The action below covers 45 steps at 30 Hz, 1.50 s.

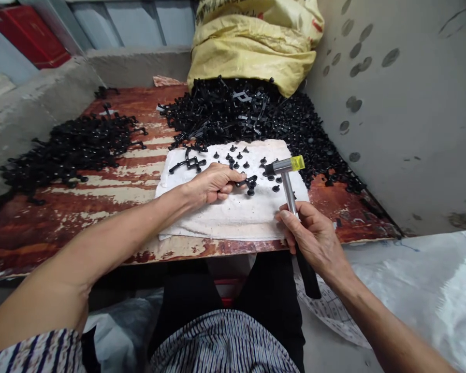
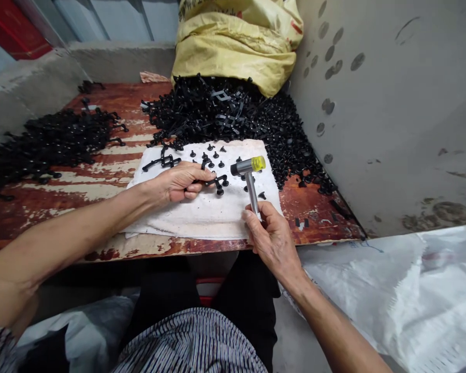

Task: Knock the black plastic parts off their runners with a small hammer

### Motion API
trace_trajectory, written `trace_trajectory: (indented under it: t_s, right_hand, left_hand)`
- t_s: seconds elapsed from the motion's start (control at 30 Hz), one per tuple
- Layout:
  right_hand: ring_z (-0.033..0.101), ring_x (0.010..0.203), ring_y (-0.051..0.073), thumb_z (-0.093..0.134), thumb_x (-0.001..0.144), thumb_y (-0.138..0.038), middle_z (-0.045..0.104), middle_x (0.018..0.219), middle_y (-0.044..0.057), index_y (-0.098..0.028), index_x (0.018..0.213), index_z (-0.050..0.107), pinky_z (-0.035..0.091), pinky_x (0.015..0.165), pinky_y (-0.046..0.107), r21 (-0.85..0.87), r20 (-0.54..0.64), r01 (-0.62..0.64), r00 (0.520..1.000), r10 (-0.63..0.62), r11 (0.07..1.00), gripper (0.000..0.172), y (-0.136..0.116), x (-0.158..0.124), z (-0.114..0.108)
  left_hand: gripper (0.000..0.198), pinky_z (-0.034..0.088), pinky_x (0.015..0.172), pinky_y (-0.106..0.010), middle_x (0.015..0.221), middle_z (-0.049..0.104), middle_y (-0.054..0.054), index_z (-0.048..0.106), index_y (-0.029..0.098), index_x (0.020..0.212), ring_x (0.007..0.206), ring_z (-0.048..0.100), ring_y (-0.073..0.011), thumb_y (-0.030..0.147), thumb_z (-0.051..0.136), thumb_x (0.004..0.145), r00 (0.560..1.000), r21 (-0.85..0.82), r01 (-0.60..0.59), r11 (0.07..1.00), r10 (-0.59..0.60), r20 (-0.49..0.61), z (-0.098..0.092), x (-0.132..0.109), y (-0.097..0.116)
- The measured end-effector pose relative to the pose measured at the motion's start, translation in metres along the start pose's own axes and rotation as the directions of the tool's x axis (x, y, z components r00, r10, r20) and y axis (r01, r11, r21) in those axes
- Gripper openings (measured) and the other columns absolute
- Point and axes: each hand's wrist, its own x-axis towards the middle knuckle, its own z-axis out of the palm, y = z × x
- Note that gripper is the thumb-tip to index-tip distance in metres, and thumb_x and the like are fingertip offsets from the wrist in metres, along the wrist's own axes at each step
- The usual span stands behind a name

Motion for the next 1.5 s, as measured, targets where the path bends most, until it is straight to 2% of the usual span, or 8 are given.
trace_trajectory:
  t_s: [0.23,0.5,0.93,1.17,1.23,1.33,1.4,1.5]
  right_hand:
    - [0.041,0.035,0.009,0.058,0.088,-0.046,0.044,0.046,-0.009,-0.02,0.087,0.056,0.033,0.035,0.022,0.028,0.001,-0.004,1.0,0.004,1.0,0.026,0.004,0.002,-0.002]
    - [0.042,0.034,0.009,0.058,0.088,-0.046,0.049,0.05,-0.008,-0.021,0.089,0.056,0.034,0.035,0.023,0.044,-0.004,0.004,1.0,-0.004,0.999,0.025,0.007,0.002,-0.002]
    - [0.041,0.034,0.009,0.058,0.087,-0.047,0.045,0.046,-0.009,-0.021,0.086,0.055,0.035,0.034,0.022,0.022,0.002,0.006,1.0,-0.006,1.0,0.026,0.005,0.003,-0.003]
    - [0.041,0.037,0.008,0.057,0.088,-0.048,0.056,0.063,-0.004,-0.019,0.092,0.058,0.034,0.033,0.022,0.012,0.011,-0.009,1.0,0.009,1.0,0.03,0.007,0.002,-0.003]
    - [0.042,0.04,0.008,0.053,0.091,-0.047,0.059,0.07,-0.001,-0.018,0.101,0.061,0.035,0.035,0.023,-0.055,0.036,0.036,0.999,-0.034,0.998,0.032,0.004,0.002,-0.005]
    - [0.051,0.049,0.011,0.046,0.095,-0.038,0.064,0.078,0.003,-0.018,0.126,0.056,0.042,0.042,0.024,-0.22,0.059,0.166,0.986,-0.157,0.961,0.038,0.001,0.005,-0.011]
    - [0.06,0.058,0.015,0.045,0.095,-0.031,0.068,0.082,0.005,-0.018,0.139,0.049,0.05,0.05,0.027,-0.339,0.052,0.255,0.966,-0.252,0.906,0.045,-0.002,0.008,-0.016]
    - [0.068,0.073,0.02,0.045,0.093,-0.024,0.072,0.087,0.009,-0.016,0.143,0.047,0.058,0.068,0.036,-0.484,0.109,0.394,0.913,-0.393,0.781,0.05,-0.007,0.01,-0.022]
  left_hand:
    - [0.026,0.014,0.033,-0.016,0.056,0.064,-0.007,0.052,0.012,0.06,0.032,0.028,0.0021,0.006,0.063,0.082,1.0,0.001,0.015,1.0,-0.015,-0.005,0.002,0.002,0.003]
    - [0.022,0.015,0.032,-0.016,0.055,0.064,-0.007,0.053,0.013,0.062,0.032,0.025,0.0016,0.007,0.061,0.082,1.0,0.018,0.026,0.999,-0.026,-0.002,0.003,0.003,0.004]
    - [0.016,0.014,0.033,-0.017,0.056,0.064,-0.006,0.054,0.013,0.069,0.032,0.027,0.0014,0.008,0.062,0.082,0.999,0.04,0.036,0.999,-0.035,-0.026,0.005,0.003,0.004]
    - [0.019,0.013,0.036,-0.019,0.059,0.065,-0.006,0.05,0.016,0.068,0.034,0.03,0.0004,0.01,0.063,0.079,0.998,0.106,-0.013,0.994,0.02,-0.061,0.005,0.005,0.001]
    - [0.022,0.013,0.037,-0.02,0.058,0.063,-0.005,0.047,0.018,0.067,0.035,0.035,-0.0007,0.01,0.065,0.077,0.995,0.134,-0.041,0.99,0.052,-0.083,0.005,0.006,0.001]
    - [0.026,0.011,0.038,-0.02,0.05,0.054,-0.001,0.045,0.019,0.068,0.04,0.047,-0.0052,0.01,0.068,0.073,0.995,0.169,-0.048,0.985,0.063,-0.079,0.005,0.006,0.003]
    - [0.027,0.011,0.038,-0.021,0.047,0.049,0.001,0.045,0.02,0.068,0.045,0.054,-0.0084,0.01,0.069,0.073,0.996,0.178,-0.04,0.983,0.054,-0.075,0.006,0.004,0.005]
    - [0.027,0.011,0.039,-0.021,0.044,0.045,0.003,0.044,0.02,0.067,0.047,0.057,-0.0097,0.01,0.068,0.073,0.994,0.173,-0.031,0.984,0.048,-0.096,0.008,0.003,0.007]
